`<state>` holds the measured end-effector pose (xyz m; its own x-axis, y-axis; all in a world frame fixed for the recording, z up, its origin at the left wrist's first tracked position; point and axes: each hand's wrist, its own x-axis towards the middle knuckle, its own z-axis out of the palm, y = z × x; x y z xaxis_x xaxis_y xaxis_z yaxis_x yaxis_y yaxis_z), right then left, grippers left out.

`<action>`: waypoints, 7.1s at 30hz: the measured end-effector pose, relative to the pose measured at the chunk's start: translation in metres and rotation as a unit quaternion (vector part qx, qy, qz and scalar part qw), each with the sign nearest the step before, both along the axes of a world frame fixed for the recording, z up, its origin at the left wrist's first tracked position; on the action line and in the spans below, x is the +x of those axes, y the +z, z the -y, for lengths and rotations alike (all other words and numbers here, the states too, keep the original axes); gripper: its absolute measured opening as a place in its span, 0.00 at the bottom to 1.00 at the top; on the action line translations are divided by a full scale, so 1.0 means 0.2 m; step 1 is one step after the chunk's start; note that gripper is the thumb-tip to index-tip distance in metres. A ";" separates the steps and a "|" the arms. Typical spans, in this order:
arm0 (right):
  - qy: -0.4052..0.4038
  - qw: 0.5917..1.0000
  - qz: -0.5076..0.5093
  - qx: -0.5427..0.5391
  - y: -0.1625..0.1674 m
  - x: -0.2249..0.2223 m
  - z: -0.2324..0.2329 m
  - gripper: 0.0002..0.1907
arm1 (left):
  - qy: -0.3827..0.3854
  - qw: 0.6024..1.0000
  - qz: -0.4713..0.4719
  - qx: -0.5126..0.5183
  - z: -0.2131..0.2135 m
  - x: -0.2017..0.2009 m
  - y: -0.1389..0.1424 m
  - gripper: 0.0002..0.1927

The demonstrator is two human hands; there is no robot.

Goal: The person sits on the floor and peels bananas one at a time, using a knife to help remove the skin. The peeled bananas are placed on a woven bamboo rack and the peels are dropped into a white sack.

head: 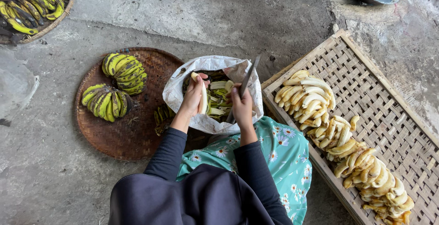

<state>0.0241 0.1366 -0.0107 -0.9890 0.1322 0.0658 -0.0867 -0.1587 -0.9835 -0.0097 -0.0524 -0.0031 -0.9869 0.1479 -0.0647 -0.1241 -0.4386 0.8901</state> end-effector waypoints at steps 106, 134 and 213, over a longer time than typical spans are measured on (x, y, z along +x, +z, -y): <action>0.212 0.962 -0.056 0.165 0.24 0.18 0.16 0.26 | 0.317 0.926 -0.041 0.201 -0.07 -0.27 0.13 0.28; 0.124 0.958 -0.112 0.231 0.19 0.12 0.17 0.23 | 0.169 0.954 0.043 0.245 -0.25 -0.01 0.14 0.20; 0.108 0.917 0.309 -0.229 -0.15 0.05 0.11 0.29 | 0.213 0.769 0.268 -0.539 0.60 0.26 -0.41 0.28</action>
<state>0.0345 0.1137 -0.0398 -0.8247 -0.1973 -0.5300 0.5471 -0.5159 -0.6592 0.0432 -0.1733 -0.0847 -0.7193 -0.6074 -0.3372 -0.6498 0.4166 0.6357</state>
